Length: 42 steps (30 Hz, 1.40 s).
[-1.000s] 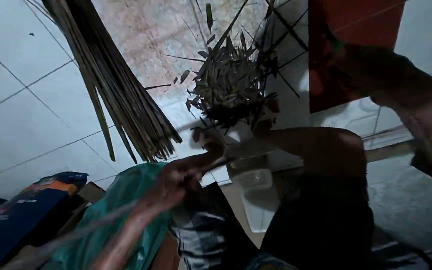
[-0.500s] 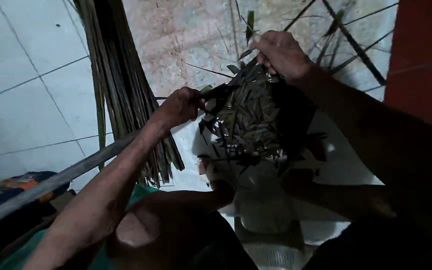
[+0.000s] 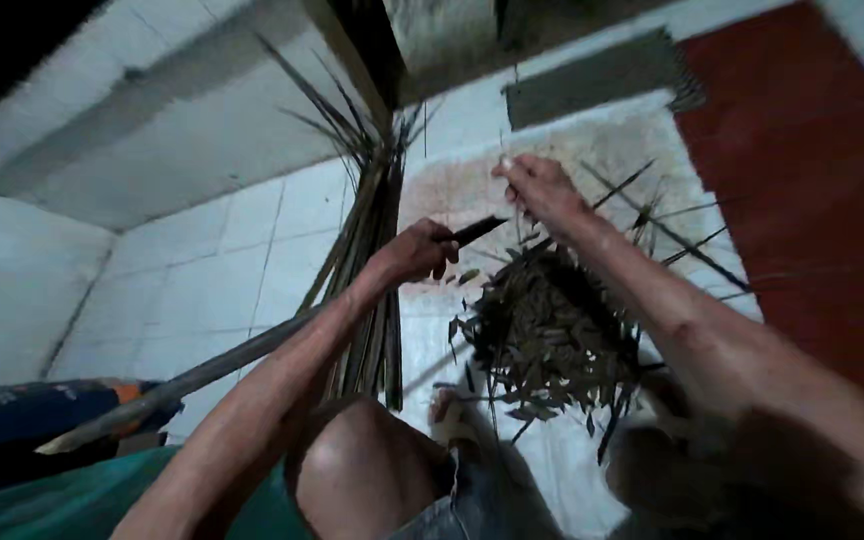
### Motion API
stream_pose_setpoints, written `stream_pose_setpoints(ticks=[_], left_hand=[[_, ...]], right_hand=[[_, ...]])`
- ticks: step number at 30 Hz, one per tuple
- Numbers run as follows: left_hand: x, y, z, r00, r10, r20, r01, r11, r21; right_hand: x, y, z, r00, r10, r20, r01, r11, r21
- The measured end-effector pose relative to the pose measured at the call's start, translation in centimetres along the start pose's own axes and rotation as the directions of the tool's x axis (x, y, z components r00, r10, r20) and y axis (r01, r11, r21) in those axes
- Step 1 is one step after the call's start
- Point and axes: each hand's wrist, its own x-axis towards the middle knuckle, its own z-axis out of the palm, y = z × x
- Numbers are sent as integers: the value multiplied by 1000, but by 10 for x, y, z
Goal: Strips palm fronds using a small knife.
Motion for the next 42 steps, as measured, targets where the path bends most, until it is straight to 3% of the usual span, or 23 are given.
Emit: stream_pose_setpoints(ticks=[2,7,11,21,27,31,42], left_hand=[[-20,13,-5,996,58,-60,-56,997,45],[-77,25,17,961,196,-197,-201,980,-4],[-100,19,35,954,204,-219,-192,979,72],[-142,13,52,906,323,-272,-297,946,132],[-144,12,66,904,328,-275,-276,938,211],[-142,17,72,908,290,-304,-224,946,234],[-135,7,87,827,363,-429,-239,918,316]], right_hand=[[-32,-29,-3,998,-59,-24,58,998,-7],[-121,-46,10,985,-168,-40,168,986,-5],[-198,-47,26,983,-179,-29,176,981,-80],[-228,-41,44,965,-257,52,262,953,-150],[-231,-39,60,955,-293,46,296,944,-145],[-233,-31,66,963,-268,33,270,954,-128],[-241,-29,81,975,-216,-56,201,959,-198]])
